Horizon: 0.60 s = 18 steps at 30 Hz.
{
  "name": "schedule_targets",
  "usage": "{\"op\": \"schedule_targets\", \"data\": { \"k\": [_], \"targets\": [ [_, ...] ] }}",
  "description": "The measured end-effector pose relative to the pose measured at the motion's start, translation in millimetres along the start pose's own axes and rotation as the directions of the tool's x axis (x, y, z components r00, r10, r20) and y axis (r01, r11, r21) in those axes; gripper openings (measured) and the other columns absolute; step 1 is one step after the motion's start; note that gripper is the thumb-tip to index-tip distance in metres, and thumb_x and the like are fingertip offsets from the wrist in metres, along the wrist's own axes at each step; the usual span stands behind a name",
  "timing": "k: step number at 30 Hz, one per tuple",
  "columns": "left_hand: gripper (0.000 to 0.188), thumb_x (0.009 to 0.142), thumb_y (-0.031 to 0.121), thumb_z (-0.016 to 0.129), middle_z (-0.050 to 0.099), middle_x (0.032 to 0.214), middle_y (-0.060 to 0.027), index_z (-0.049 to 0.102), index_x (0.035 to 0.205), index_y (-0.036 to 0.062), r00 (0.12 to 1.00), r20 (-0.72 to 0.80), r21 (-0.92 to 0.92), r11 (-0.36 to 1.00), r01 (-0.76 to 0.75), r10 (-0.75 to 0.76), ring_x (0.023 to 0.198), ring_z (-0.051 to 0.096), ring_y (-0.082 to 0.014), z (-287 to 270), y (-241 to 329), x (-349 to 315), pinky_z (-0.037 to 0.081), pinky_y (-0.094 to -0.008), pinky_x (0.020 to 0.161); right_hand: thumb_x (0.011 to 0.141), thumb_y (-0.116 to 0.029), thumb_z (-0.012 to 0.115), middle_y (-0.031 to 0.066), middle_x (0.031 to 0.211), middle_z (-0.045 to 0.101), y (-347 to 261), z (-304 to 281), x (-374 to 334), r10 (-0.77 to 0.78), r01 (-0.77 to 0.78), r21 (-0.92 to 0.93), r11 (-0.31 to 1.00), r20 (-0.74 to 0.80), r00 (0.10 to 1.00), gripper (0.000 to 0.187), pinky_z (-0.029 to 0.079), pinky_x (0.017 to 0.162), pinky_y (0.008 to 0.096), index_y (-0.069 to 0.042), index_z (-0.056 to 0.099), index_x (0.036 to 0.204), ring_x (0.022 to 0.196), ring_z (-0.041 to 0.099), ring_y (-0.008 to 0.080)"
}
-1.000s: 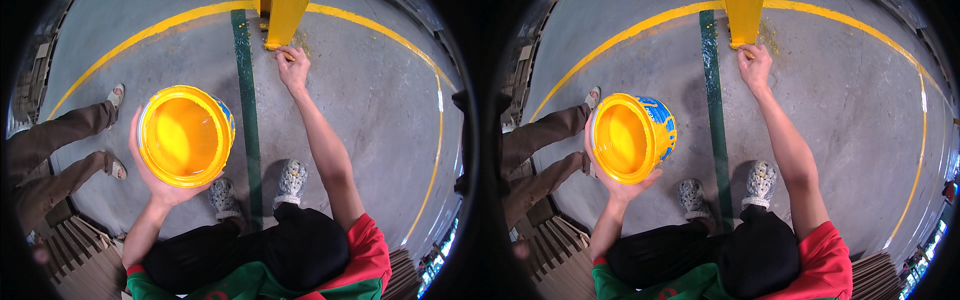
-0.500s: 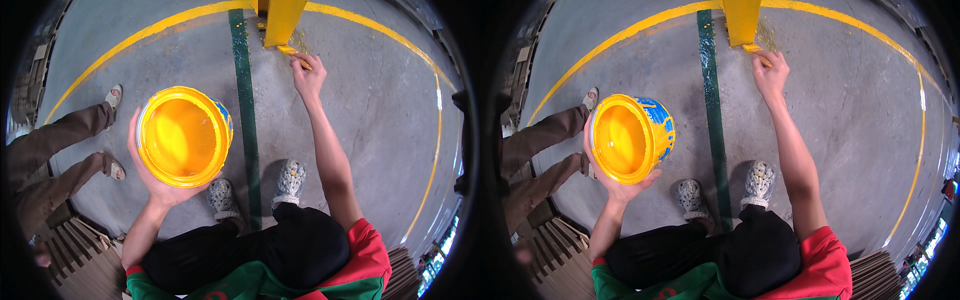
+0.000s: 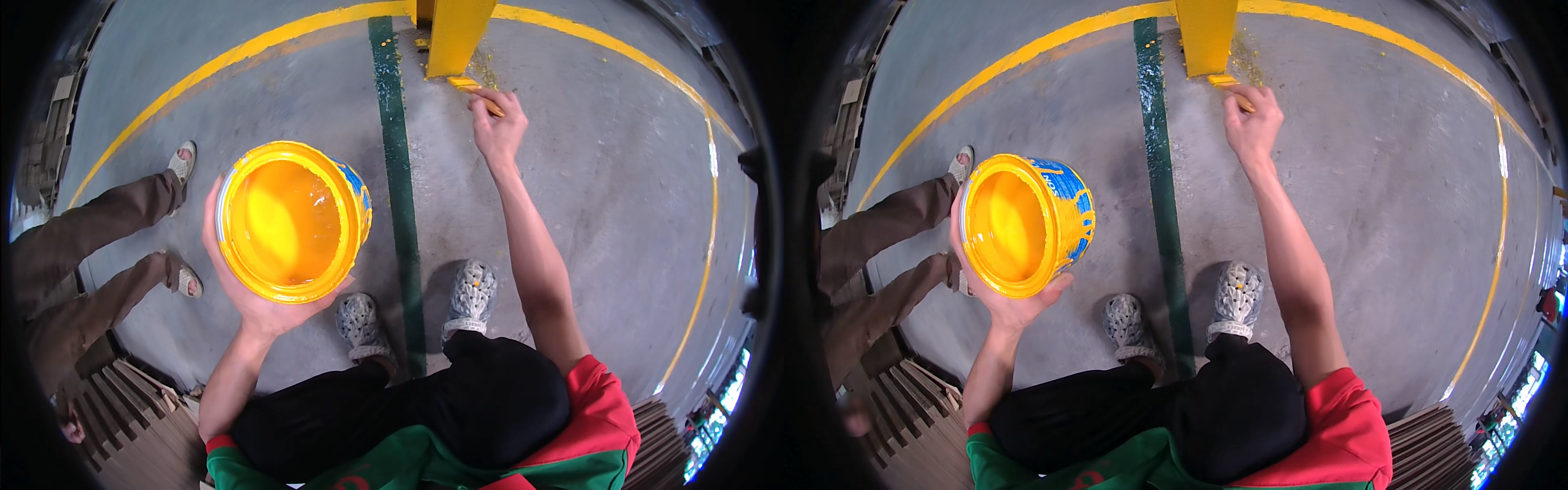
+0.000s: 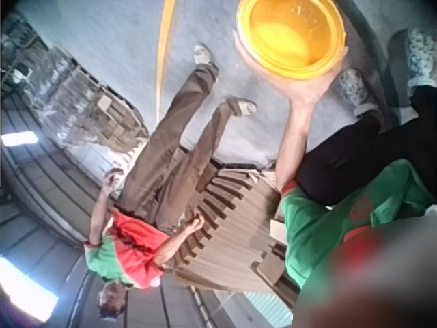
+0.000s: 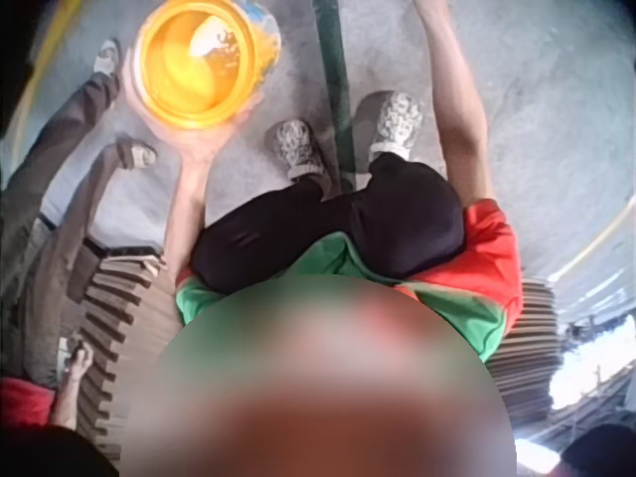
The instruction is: The person paints a vertical metal pole yellow using a paintbrush and a small paint can. They repeatedly dip the brush into the can and apply paint along the pole's length, working from lower to higher sections while holding the can in the other hand.
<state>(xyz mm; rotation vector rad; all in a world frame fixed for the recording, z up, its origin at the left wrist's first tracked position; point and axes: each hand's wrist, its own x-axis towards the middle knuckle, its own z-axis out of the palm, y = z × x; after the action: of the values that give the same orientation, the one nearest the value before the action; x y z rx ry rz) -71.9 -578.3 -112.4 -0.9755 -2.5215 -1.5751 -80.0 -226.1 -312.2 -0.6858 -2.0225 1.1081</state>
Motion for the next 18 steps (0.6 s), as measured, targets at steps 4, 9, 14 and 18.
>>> {"op": "schedule_targets", "data": {
  "k": [4, 9, 14, 18],
  "targets": [
    [0.136, 0.057, 0.032, 0.101, 0.037, 0.153, -0.0173, 0.016, 0.159, 0.0023, 0.999, 0.02, 0.027, 0.999, -0.036, 0.036, 0.14, 0.047, -0.0297, -0.9, 2.4, -0.3, 0.039, -0.0451, 0.119, 0.088, -0.007, 0.073, 0.014, 0.091, 0.07, -6.9, 16.0, 19.1, -0.22, 0.223, -0.13, 0.966, 0.032, 0.975, 0.012, 0.06, 0.075, 0.0328, 0.002, 0.077, 0.095, 0.08, 0.074, 0.0226],
    [0.136, 0.057, 0.031, 0.102, 0.037, 0.153, -0.0171, 0.016, 0.16, 0.0029, 0.999, 0.009, 0.063, 0.997, -0.046, 0.045, 0.14, 0.047, -0.0297, -5.0, 3.0, -2.3, 0.039, -0.0447, 0.118, 0.092, -0.007, 0.07, 0.013, 0.091, 0.072, -53.1, -0.2, 42.2, -0.276, 0.276, -0.036, 0.961, -0.01, 0.961, 0.016, 0.063, 0.072, 0.0309, 0.003, 0.076, 0.103, 0.08, 0.077, 0.0225],
    [0.133, 0.063, 0.045, 0.098, 0.039, 0.152, -0.0164, 0.017, 0.159, 0.0014, 0.999, -0.017, -0.008, 0.999, 0.035, -0.035, 0.14, 0.047, -0.0287, 1.3, 3.9, 0.4, 0.039, -0.0446, 0.118, 0.094, -0.007, 0.069, 0.0182, 0.093, 0.076, -157.1, -48.6, 94.6, -0.286, 0.292, 0.111, 0.95, -0.062, 0.956, 0.019, 0.064, 0.076, 0.0298, 0.008, 0.074, 0.106, 0.083, 0.078, 0.0229],
    [0.133, 0.063, 0.044, 0.099, 0.041, 0.15, -0.016, 0.017, 0.159, 0.0008, 0.999, -0.035, -0.051, 0.999, -0.002, 0.0, 0.138, 0.049, -0.0289, 0.6, 5.2, 6.1, 0.04, -0.0445, 0.118, 0.096, -0.004, 0.068, 0.0204, 0.092, 0.076, -247.9, -100.0, 114.6, -0.513, 0.561, 0.223, 0.797, -0.238, 0.824, 0.018, 0.065, 0.078, 0.0322, 0.009, 0.073, 0.106, 0.081, 0.078, 0.0265]
  ]
}}
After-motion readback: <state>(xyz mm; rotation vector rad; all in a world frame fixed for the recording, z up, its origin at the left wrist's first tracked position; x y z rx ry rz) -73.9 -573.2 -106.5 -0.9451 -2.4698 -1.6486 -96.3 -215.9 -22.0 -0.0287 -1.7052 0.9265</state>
